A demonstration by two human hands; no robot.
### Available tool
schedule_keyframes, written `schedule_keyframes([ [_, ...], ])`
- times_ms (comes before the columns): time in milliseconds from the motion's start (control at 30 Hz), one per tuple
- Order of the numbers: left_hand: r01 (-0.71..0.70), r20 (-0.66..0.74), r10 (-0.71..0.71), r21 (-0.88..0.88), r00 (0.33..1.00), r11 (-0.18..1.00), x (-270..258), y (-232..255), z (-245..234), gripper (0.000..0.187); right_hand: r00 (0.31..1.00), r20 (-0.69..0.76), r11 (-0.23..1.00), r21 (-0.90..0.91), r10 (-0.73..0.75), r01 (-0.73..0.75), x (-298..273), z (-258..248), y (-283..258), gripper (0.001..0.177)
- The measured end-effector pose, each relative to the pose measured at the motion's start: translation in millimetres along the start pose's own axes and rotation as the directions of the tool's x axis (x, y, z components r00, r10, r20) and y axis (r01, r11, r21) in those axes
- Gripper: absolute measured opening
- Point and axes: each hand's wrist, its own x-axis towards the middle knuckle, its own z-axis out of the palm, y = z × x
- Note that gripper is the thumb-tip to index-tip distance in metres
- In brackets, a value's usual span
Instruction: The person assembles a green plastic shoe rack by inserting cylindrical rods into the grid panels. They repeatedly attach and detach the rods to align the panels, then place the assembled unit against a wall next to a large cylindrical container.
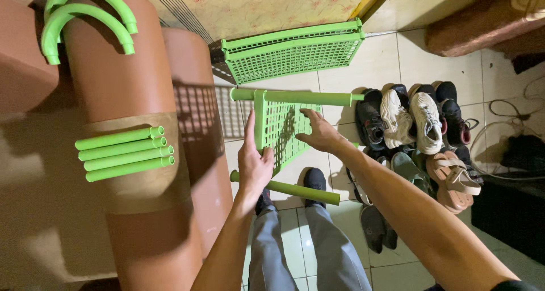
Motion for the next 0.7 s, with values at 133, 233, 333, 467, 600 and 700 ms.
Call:
schedule_keyframes([
  [133, 0.064, 0.009, -0.063, -0.135, 0.998, 0.989, -3, 0, -2, 0.089, 0.992, 0.028, 0.992, 0.019, 0.12, -0.121, 1, -1, 1, 0.089],
  [233, -0.002, -0.008, 0.0, -0.209, 1.0, 0.978, -4, -2, -6, 0.087, 0.993, 0.017, 0.992, 0.042, 0.115, -0.115, 2, 1, 0, 0.09],
  [333, -0.047, -0.021, 0.043, -0.257, 0.999, 0.965, -3, -4, -12, 0.087, 0.994, 0.014, 0.993, 0.054, 0.105, -0.105, 1, -2, 2, 0.093],
  [467, -0.016, 0.005, 0.018, -0.282, 1.0, 0.959, -1, 0, -25, 0.087, 0.985, 0.056, 0.984, 0.068, 0.163, -0.167, 1, -6, -6, 0.097],
  [600, 0.226, 0.073, -0.214, -0.369, 0.974, 0.901, -3, 7, -36, 0.088, 0.963, 0.12, 0.968, 0.039, 0.243, -0.249, 4, -4, -18, 0.102],
  [700, 0.202, 0.083, -0.185, -0.418, 0.979, 0.886, -6, 2, -39, 0.088, 0.906, 0.207, 0.928, -0.019, 0.368, -0.373, 8, 2, -22, 0.109],
])
